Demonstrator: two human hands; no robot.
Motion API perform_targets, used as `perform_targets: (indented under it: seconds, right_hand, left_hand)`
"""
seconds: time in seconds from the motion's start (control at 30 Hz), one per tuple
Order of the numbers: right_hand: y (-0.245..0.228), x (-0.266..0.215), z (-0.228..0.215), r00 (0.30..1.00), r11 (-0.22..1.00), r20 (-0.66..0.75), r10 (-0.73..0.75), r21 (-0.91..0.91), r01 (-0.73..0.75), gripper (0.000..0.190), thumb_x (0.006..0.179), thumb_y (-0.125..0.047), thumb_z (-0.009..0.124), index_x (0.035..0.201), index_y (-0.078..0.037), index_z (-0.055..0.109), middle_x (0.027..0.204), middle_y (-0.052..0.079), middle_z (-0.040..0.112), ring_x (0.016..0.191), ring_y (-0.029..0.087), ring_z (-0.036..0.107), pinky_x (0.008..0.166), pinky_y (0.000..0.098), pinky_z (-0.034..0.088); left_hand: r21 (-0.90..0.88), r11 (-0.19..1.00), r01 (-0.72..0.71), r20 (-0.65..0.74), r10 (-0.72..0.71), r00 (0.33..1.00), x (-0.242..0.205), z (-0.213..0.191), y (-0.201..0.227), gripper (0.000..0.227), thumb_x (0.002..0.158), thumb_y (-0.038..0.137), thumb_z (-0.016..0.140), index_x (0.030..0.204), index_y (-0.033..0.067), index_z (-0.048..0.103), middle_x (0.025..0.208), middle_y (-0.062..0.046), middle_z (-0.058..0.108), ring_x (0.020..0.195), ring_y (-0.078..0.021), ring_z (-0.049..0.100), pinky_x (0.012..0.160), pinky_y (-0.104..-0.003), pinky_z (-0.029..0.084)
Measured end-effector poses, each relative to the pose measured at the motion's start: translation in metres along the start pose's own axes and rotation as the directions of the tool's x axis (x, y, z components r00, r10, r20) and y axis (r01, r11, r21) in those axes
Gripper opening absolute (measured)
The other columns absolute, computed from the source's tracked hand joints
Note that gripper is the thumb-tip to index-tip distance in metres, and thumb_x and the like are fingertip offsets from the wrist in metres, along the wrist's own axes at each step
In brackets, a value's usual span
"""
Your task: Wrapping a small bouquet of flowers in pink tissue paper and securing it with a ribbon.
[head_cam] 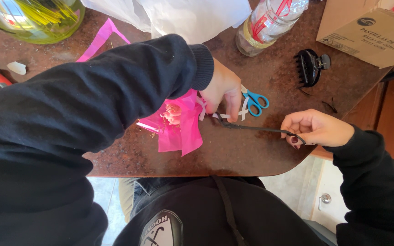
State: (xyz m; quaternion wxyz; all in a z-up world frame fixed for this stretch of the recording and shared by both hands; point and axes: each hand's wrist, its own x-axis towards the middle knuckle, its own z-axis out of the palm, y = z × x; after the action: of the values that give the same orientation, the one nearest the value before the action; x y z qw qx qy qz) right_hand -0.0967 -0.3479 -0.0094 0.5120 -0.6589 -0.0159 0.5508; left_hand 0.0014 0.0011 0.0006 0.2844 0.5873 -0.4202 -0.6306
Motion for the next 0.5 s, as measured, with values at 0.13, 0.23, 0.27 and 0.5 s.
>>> perform_targets:
  seconds: [0.13,0.23,0.27,0.5]
  right_hand:
    - [-0.005,-0.007,0.001,1.0,0.999,0.021,0.011,-0.03,-0.01,0.023,0.082,0.004,0.066,0.105,0.006,0.068,0.084,0.007,0.071,0.074,0.011,0.064,0.069,0.0263,0.053]
    - [0.01,-0.034,-0.016,1.0,0.981,0.0,-0.011,-0.196,0.011,0.02,0.081,0.001,0.069,0.101,0.003,0.069,0.083,0.005,0.073,0.074,0.01,0.068,0.069,0.0261,0.057]
    - [0.028,-0.051,-0.033,0.999,0.988,-0.034,-0.008,-0.157,0.002,0.029,0.081,0.004,0.072,0.109,0.003,0.066,0.087,0.007,0.07,0.072,0.012,0.064,0.059,0.0276,0.053]
    - [0.026,-0.069,0.033,0.657,0.933,-0.666,-0.353,-0.308,0.189,0.021,0.092,-0.007,0.067,0.112,-0.002,0.069,0.095,0.003,0.075,0.081,0.004,0.07,0.07,0.0186,0.056]
  left_hand:
    - [0.059,0.998,0.017,-0.028,-0.015,1.0,-0.001,0.0,0.003,0.061,0.074,-0.014,0.063,0.131,0.0077,0.067,0.128,-0.002,0.074,0.081,-0.0205,0.079,0.065,-0.033,0.064]
    - [0.067,0.996,-0.065,-0.001,0.066,0.998,0.003,-0.005,-0.002,0.067,0.071,-0.01,0.065,0.134,0.012,0.063,0.128,0.0,0.071,0.091,-0.0151,0.078,0.071,-0.032,0.066]
    - [0.208,0.966,-0.155,-0.035,0.166,0.985,0.006,-0.01,-0.006,0.066,0.071,-0.005,0.071,0.134,0.0114,0.064,0.128,-0.001,0.072,0.093,-0.0152,0.076,0.076,-0.032,0.063]
    - [0.479,0.862,-0.163,-0.408,0.384,0.828,-0.057,-0.016,0.031,0.063,0.077,0.004,0.072,0.137,0.0109,0.058,0.119,-0.002,0.074,0.089,-0.0148,0.073,0.077,-0.033,0.06]
